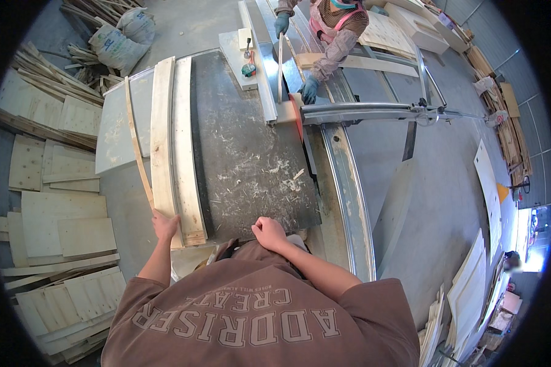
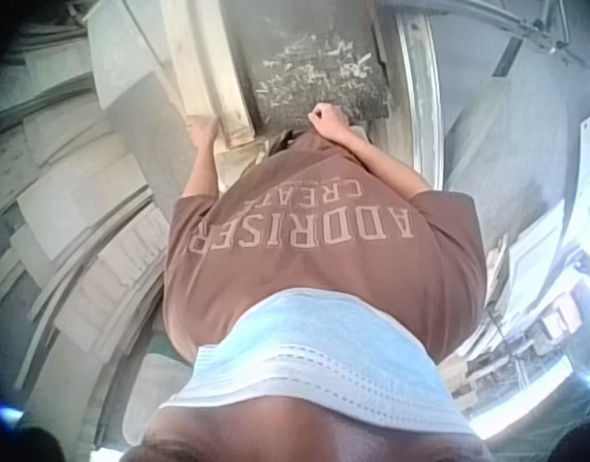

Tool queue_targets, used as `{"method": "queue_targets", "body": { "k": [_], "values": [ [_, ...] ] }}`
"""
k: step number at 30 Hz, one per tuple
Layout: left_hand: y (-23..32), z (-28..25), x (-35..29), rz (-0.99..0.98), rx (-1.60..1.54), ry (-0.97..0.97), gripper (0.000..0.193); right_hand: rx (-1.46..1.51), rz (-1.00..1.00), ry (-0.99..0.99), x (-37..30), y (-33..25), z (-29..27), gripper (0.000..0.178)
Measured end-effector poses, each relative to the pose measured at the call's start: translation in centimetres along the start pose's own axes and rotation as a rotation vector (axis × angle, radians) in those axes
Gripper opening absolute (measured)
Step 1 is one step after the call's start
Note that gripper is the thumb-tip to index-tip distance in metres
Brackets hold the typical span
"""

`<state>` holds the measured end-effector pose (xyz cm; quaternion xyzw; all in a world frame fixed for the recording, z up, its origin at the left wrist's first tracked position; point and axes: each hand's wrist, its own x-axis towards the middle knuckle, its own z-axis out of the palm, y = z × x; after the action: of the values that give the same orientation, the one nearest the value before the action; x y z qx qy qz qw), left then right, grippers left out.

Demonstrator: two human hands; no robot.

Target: The person repeatedly picks up small rectangular wooden blocks, places them on a table saw, and pushes them through the blade to cut them. The person then collects the cut pieces and places them into a white bag. Another person is visible in the background also working with wood.

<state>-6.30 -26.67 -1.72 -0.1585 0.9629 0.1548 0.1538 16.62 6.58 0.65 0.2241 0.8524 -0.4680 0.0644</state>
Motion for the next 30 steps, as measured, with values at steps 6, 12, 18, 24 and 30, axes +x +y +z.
{"method": "queue_targets", "body": {
  "k": [6,12,18,24,30],
  "values": [
    [0.1,0.0,0.1,-0.004,0.003,-0.017,0.12,0.007,-0.02,0.008,0.0,0.2,0.1,0.029],
    [0.5,0.1,-0.1,-0.032,0.018,0.006,0.119,-0.069,0.06,0.095,0.5,0.0,-0.3,0.027],
    [2.6,-0.3,-5.6,0.297,-0.095,0.418,0.094,-0.205,0.364,0.423,7.9,2.5,-3.9,0.055],
    [2.5,0.3,-12.7,0.461,-0.284,0.195,0.076,-0.325,0.596,0.618,18.4,3.7,-8.9,0.093],
    [1.7,1.2,-16.9,0.416,-0.376,0.121,0.073,-0.336,0.572,0.696,24.2,4.6,-9.6,0.096]
  ]
}}
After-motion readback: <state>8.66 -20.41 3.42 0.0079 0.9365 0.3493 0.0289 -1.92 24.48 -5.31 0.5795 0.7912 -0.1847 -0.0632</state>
